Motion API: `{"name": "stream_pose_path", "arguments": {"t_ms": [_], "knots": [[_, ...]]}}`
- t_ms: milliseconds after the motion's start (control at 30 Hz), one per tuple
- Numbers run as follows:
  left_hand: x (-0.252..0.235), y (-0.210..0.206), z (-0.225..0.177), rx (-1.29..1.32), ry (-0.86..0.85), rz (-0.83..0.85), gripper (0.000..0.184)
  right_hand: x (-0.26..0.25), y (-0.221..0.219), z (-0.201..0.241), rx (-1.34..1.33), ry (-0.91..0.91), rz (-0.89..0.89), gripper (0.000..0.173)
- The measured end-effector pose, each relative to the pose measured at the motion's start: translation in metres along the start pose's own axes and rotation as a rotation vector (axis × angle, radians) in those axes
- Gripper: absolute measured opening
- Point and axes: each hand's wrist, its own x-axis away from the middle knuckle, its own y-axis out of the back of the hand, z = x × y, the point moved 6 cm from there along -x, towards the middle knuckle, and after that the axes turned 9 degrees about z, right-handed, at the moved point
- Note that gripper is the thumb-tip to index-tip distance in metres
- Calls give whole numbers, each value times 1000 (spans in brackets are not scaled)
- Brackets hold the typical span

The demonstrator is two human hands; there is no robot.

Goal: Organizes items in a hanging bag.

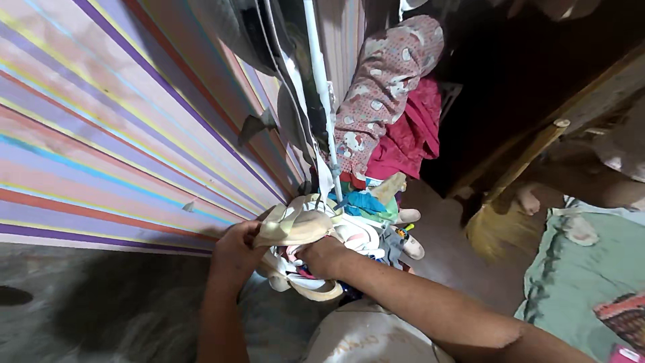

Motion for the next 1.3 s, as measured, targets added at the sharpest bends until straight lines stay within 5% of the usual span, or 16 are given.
{"name": "stream_pose_path", "arguments": {"t_ms": [200,400,667,1067,1200,1300], "knots": [[-8,-9,3,67,104,-79,19,6,-4,-4,-12,86,-50,32],[-13,-18,6,128,137,-49,19,65,9,-61,-683,177,-270,33],[-20,-19,9,210,-13,-146,17,176,24,-108,-1269,238,-814,19],[-27,-16,17,295,127,-120,19,290,86,-25,-1048,624,-1401,23],[-26,-11,15,309,177,-34,27,260,78,-2,-1064,801,-1401,32],[-27,-10,20,310,107,-49,23,206,75,27,-579,697,-1264,13]]}}
